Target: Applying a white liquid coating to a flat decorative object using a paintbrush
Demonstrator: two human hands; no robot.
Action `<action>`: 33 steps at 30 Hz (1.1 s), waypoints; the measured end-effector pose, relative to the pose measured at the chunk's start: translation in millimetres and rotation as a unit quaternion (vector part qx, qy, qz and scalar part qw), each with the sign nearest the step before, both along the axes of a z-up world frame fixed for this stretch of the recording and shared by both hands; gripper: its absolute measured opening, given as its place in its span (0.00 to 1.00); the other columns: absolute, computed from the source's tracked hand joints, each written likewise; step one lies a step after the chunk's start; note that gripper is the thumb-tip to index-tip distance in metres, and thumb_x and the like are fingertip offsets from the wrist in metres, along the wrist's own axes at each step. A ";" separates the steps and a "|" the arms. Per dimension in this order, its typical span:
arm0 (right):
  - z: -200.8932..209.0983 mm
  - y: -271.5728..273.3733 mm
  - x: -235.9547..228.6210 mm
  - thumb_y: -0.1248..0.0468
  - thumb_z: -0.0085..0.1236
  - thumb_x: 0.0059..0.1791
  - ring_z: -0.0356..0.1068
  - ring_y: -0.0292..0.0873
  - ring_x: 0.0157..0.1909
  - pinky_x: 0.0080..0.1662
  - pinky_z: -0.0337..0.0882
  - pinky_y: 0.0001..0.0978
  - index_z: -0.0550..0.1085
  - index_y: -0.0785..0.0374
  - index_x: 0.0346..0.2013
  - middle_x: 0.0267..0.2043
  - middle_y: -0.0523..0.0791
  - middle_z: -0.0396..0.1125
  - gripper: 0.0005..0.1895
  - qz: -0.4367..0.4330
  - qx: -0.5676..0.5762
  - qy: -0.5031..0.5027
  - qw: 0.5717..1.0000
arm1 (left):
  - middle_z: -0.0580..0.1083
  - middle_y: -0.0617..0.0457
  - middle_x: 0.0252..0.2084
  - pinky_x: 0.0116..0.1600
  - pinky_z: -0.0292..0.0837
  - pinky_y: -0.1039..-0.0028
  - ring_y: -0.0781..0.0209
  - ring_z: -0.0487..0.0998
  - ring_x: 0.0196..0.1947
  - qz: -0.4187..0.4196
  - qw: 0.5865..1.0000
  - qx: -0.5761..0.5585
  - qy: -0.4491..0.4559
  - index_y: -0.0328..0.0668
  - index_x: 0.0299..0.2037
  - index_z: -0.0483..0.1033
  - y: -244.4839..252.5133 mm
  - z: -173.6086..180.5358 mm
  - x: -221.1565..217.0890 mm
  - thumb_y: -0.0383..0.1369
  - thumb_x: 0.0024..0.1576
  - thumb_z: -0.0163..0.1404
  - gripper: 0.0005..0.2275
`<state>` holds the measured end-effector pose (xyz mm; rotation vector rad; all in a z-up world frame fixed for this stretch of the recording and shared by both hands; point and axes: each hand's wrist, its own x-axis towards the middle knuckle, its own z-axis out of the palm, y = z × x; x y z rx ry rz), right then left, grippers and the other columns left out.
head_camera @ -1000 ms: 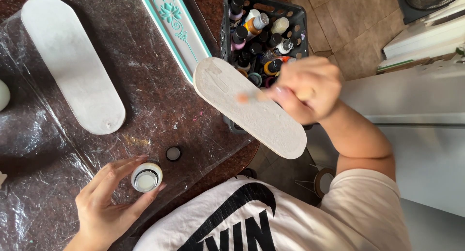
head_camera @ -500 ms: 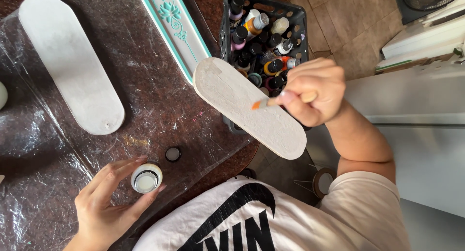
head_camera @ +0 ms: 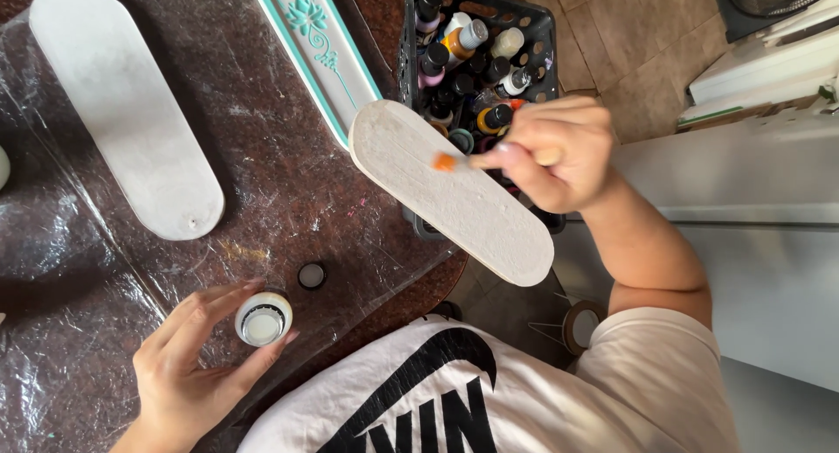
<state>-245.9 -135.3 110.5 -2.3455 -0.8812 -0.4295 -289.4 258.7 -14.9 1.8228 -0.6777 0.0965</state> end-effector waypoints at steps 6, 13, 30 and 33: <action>1.5 -19.9 -6.8 0.66 0.46 0.60 0.75 0.42 0.22 0.20 0.61 0.19 0.77 0.73 0.39 0.24 0.51 0.72 0.14 -0.108 0.086 0.062 0.989 | 0.79 0.41 0.47 0.50 0.82 0.73 0.55 0.82 0.44 0.012 1.000 0.004 -0.002 0.26 0.47 0.77 1.2 -1.7 -1.5 0.31 0.44 0.69 0.23; -10.2 -2.8 28.0 0.76 0.61 0.53 0.71 0.37 0.27 0.28 0.69 0.21 0.73 0.70 0.41 0.32 0.50 0.71 0.05 -0.027 0.206 0.246 0.947 | 0.79 0.42 0.47 0.52 0.81 0.73 0.56 0.82 0.44 0.019 1.000 0.008 -0.002 0.26 0.47 0.77 0.9 2.2 -1.2 0.31 0.45 0.69 0.22; -14.8 2.9 21.3 0.70 0.57 0.55 0.78 0.47 0.31 0.32 0.80 0.27 0.72 0.76 0.42 0.34 0.58 0.74 0.08 -0.035 0.136 0.184 0.973 | 0.79 0.40 0.48 0.53 0.82 0.72 0.53 0.82 0.45 0.010 1.000 0.007 0.001 0.25 0.46 0.77 1.2 0.1 0.3 0.31 0.45 0.69 0.22; -14.1 0.2 12.2 0.70 0.55 0.55 0.79 0.49 0.34 0.34 0.82 0.29 0.72 0.78 0.43 0.34 0.58 0.73 0.08 -0.038 0.135 0.178 0.974 | 0.79 0.38 0.48 0.51 0.82 0.70 0.51 0.82 0.45 0.007 1.000 -0.002 -0.002 0.24 0.46 0.76 0.6 0.2 0.0 0.30 0.45 0.69 0.22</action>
